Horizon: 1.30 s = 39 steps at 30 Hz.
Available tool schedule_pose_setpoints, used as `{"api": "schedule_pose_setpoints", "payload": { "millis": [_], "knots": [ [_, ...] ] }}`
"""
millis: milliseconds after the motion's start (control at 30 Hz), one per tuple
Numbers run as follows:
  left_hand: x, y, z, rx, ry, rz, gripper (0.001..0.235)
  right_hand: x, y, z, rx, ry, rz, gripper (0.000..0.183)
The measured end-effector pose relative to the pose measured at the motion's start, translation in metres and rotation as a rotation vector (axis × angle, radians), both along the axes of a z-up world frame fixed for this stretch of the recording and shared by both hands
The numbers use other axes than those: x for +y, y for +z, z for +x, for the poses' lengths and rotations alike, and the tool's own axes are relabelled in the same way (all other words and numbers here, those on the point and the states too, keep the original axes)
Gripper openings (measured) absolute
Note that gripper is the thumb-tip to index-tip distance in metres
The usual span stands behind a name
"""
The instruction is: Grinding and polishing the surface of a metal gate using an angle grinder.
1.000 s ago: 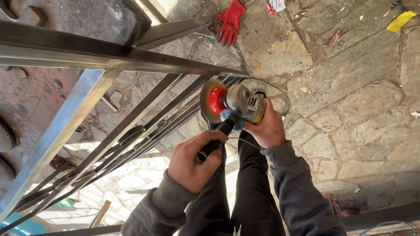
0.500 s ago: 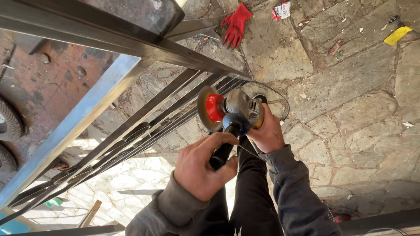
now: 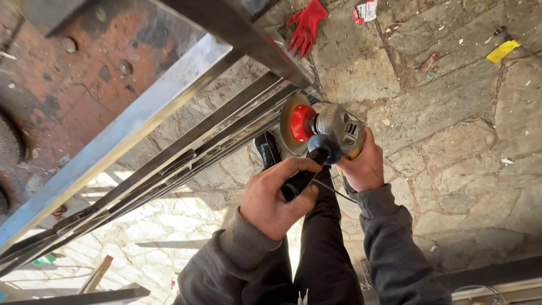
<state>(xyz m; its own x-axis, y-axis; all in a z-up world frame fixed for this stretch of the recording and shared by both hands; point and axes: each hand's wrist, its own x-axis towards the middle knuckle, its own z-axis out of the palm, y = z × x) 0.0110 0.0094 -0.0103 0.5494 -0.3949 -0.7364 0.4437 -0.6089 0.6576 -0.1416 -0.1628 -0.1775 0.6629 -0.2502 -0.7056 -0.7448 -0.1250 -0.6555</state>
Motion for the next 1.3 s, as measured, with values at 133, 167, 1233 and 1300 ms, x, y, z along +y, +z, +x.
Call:
{"api": "schedule_pose_setpoints", "payload": {
  "millis": [133, 167, 1233, 1300],
  "knots": [
    [0.011, 0.006, -0.003, -0.058, 0.018, -0.007, 0.034, 0.021, 0.004, -0.001, -0.075, 0.002, 0.052, 0.063],
    [0.016, 0.006, -0.001, 0.016, 0.011, 0.091, 0.034, 0.03, -0.005, -0.007, 0.012, 0.008, 0.079, 0.064],
    [0.09, 0.007, 0.005, 0.122, -0.065, 0.11, 0.038, 0.089, 0.009, -0.021, 0.176, -0.041, 0.047, 0.053],
    [0.095, 0.002, 0.001, 0.195, -0.043, 0.134, 0.037, 0.091, 0.004, -0.033, -0.06, 0.082, -0.104, 0.056]
  ]
}}
